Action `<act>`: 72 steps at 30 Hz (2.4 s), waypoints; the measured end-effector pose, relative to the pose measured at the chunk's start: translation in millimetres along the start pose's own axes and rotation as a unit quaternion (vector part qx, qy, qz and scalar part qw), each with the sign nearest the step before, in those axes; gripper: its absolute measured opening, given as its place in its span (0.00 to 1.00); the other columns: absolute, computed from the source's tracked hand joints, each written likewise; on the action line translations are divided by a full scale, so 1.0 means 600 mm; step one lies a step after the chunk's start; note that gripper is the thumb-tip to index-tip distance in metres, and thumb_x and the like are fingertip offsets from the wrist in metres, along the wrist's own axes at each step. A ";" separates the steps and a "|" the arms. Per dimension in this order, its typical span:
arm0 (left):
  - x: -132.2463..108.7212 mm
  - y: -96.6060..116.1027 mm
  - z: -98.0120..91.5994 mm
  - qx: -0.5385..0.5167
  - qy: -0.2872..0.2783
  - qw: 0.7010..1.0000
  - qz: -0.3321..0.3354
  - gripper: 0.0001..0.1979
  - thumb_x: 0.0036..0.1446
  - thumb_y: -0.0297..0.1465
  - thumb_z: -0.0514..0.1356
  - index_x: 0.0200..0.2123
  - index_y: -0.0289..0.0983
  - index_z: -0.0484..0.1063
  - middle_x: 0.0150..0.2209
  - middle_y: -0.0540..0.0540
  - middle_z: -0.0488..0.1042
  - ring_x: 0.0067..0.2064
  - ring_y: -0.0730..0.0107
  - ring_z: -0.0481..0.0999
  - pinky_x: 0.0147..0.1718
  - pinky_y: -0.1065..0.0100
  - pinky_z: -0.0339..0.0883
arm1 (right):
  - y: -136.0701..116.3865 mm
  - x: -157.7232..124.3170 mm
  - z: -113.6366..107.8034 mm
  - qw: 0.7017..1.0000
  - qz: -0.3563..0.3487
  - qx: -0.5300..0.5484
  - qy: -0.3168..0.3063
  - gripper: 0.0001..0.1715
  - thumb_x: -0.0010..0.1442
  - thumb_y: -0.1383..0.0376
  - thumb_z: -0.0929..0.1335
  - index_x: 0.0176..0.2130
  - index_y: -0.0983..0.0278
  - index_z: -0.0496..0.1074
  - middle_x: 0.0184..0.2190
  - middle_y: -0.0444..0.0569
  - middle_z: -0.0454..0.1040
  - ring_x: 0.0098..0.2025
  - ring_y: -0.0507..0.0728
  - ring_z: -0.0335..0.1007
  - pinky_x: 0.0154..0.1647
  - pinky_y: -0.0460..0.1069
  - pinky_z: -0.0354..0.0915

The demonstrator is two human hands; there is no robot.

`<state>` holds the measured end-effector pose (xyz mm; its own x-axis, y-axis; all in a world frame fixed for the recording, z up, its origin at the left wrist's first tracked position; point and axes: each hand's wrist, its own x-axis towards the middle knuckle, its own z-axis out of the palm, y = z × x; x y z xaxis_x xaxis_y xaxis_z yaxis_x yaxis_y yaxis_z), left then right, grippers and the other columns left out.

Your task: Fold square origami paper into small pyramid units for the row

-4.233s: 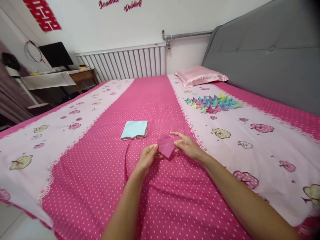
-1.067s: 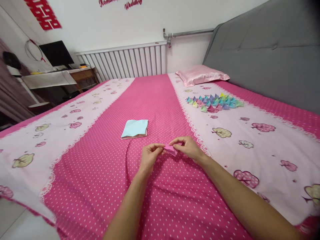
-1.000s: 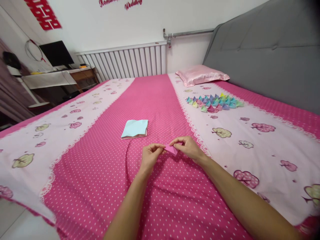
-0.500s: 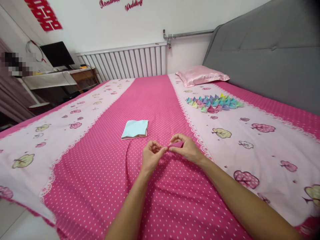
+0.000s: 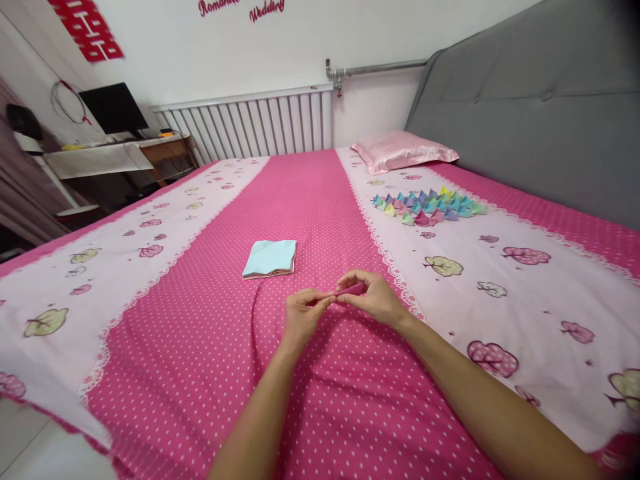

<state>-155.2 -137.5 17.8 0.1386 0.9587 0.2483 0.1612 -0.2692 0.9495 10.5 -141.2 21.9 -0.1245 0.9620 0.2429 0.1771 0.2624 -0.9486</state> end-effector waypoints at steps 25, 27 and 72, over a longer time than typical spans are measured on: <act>-0.003 -0.009 0.009 -0.100 -0.048 0.986 -0.126 0.12 0.48 0.37 0.61 0.30 0.32 0.73 0.20 0.46 0.73 0.18 0.76 0.69 0.17 0.76 0.59 | 0.000 -0.003 0.009 0.998 0.003 -0.052 0.046 0.11 0.46 0.61 0.70 0.29 0.67 0.72 0.22 0.45 0.71 0.24 0.51 0.66 0.23 0.45 0.60; -0.003 -0.012 0.013 -0.127 -0.054 0.981 -0.134 0.12 0.50 0.37 0.59 0.28 0.32 0.71 0.18 0.47 0.72 0.18 0.77 0.69 0.17 0.77 0.59 | 0.002 -0.005 0.018 0.997 -0.009 -0.042 0.070 0.12 0.46 0.60 0.70 0.29 0.66 0.72 0.24 0.45 0.72 0.25 0.51 0.67 0.25 0.45 0.62; 0.009 -0.015 -0.007 -0.177 -0.010 0.978 -0.109 0.08 0.48 0.34 0.61 0.29 0.34 0.71 0.23 0.49 0.70 0.24 0.78 0.68 0.25 0.75 0.61 | -0.007 -0.005 0.022 0.992 0.007 0.069 -0.101 0.20 0.54 0.58 0.65 0.45 0.64 0.72 0.38 0.50 0.76 0.40 0.55 0.72 0.42 0.50 0.66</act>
<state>-159.9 -129.7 11.1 0.1578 0.9869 0.0325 -0.1597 -0.0070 0.9871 -2.5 -146.0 22.3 -0.3183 0.9273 0.1971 0.0458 0.2227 -0.9738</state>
